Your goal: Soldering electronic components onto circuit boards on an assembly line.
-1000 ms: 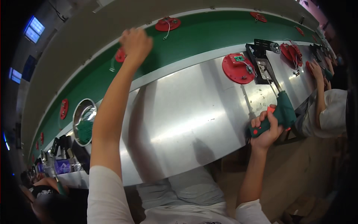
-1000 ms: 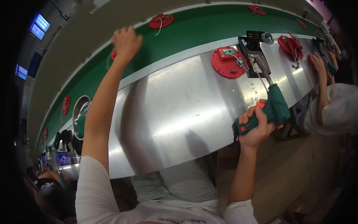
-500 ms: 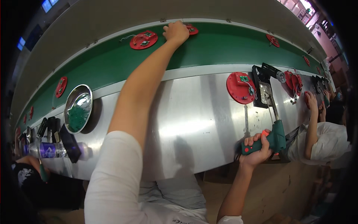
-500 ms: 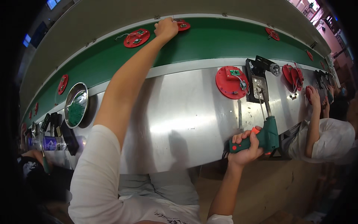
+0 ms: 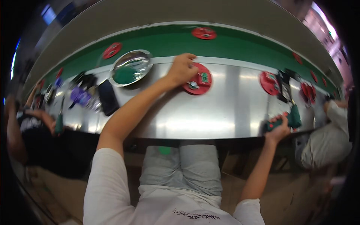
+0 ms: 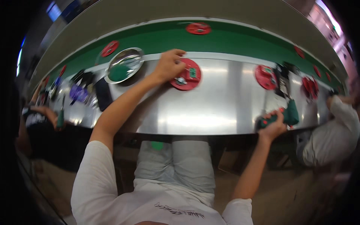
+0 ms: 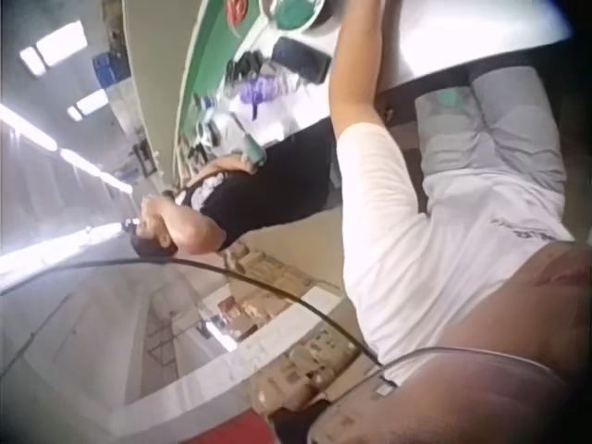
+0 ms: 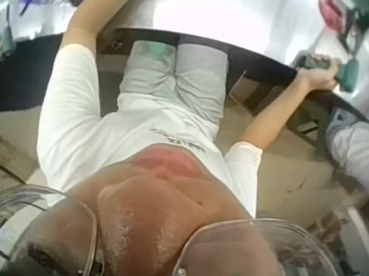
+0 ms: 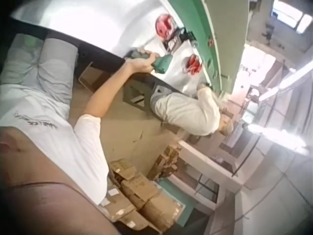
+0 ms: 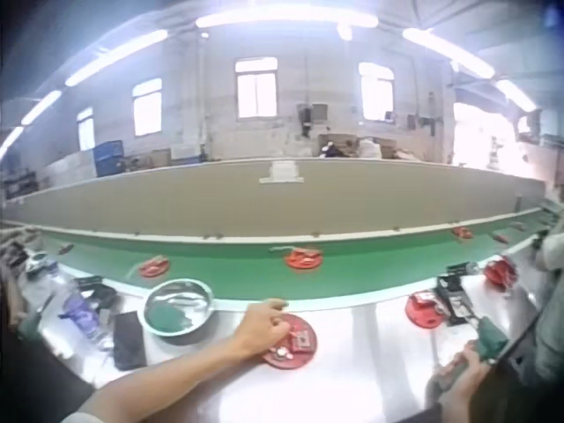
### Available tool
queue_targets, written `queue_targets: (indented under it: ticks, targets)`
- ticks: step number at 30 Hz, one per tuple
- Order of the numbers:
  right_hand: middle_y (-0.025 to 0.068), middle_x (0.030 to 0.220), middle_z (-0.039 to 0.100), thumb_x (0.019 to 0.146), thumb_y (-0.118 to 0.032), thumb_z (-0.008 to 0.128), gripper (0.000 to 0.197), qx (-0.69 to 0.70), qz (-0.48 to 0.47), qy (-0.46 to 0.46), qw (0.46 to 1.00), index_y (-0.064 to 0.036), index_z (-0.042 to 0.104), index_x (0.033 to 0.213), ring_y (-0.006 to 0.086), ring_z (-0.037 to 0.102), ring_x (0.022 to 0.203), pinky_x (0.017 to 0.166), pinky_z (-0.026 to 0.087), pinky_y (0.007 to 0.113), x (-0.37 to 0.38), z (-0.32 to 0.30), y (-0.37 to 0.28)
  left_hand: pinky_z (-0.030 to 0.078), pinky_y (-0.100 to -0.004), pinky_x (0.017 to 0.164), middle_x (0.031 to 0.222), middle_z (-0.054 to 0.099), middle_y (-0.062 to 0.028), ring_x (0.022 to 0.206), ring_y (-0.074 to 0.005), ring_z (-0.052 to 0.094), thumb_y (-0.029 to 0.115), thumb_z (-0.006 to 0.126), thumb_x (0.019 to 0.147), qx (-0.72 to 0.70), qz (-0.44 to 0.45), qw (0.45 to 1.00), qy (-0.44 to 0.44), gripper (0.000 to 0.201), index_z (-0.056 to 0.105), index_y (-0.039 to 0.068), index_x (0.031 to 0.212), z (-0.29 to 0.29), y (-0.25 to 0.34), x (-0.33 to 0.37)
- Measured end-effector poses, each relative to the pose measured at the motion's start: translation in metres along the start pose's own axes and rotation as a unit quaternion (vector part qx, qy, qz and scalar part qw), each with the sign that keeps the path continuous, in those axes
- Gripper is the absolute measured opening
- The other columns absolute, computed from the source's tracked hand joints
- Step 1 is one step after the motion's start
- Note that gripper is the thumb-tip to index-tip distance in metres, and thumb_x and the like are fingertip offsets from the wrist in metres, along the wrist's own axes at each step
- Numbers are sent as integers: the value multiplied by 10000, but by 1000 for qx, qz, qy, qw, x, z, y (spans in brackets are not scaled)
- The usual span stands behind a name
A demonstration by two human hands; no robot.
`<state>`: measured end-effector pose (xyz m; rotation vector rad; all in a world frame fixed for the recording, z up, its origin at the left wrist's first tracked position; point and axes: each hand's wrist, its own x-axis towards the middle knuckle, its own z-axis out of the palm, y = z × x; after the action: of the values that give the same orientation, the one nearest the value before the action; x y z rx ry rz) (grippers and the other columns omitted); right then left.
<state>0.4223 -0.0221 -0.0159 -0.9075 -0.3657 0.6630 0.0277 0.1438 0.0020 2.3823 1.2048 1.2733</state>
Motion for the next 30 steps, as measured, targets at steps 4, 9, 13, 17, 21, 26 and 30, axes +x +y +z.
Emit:
queue_targets:
  ticks: [4, 9, 13, 17, 21, 26, 30]
  targets:
    - [24, 701, 506, 906, -92, 588, 79, -74, -23, -30, 997, -58, 543, 961, 138, 489, 579, 542, 425, 294, -8, 1, -12, 562, -394, 779, 1054, 699, -220, 867, -379, 679, 155, 659, 725, -40, 1, 999, -34, 239, 707, -73, 775, -20, 9, -41]
    - [28, 707, 507, 925, -104, 592, 65, -80, -12, -68, 994, -69, 546, 955, 150, 489, 593, 574, 430, 301, -8, 7, -1, 546, -457, 824, 842, 673, -204, 906, -388, 645, 219, 667, 762, 70, 5, 993, -94, 230, 716, -1, 810, -36, 3, -55]
    - [30, 720, 512, 920, -94, 588, 60, -85, -15, -67, 994, -69, 547, 957, 149, 483, 594, 560, 424, 298, -2, -4, -10, 504, -448, 905, 1033, 690, -146, 1052, -330, 607, 398, 703, 848, 80, -34, 991, -97, 400, 720, 28, 1000, -76, 27, -41]
    - [28, 717, 509, 910, -91, 595, 87, -98, -25, -63, 993, -76, 544, 979, 141, 476, 581, 555, 411, 289, -4, 4, -8, 486, -410, 932, 1033, 684, -129, 1076, -334, 584, 308, 721, 839, 271, -88, 959, -11, 279, 740, 83, 1003, -134, -18, -32]
    - [26, 721, 509, 917, -101, 586, 69, -106, -17, -69, 992, -75, 543, 963, 141, 473, 590, 561, 413, 292, -5, 4, -8, 541, -457, 888, 1060, 697, -213, 1029, -394, 654, 61, 662, 778, 264, -276, 909, -170, 185, 740, 10, 938, -163, -63, -44]
    - [20, 717, 501, 924, -115, 580, 55, -91, -13, -60, 994, -76, 548, 948, 136, 466, 596, 560, 410, 287, -5, -1, -4, 549, -455, 876, 984, 698, -263, 968, -398, 684, 61, 650, 782, 177, -267, 937, -137, 196, 727, -28, 939, -153, -80, -46]
    - [27, 716, 507, 909, -116, 613, 111, -101, -22, -57, 993, -61, 549, 981, 143, 496, 591, 563, 435, 297, -5, 3, -6, 547, -464, 873, 1024, 687, -277, 982, -405, 681, 26, 575, 810, 253, -237, 921, -176, 208, 714, -61, 937, -143, -85, -51]
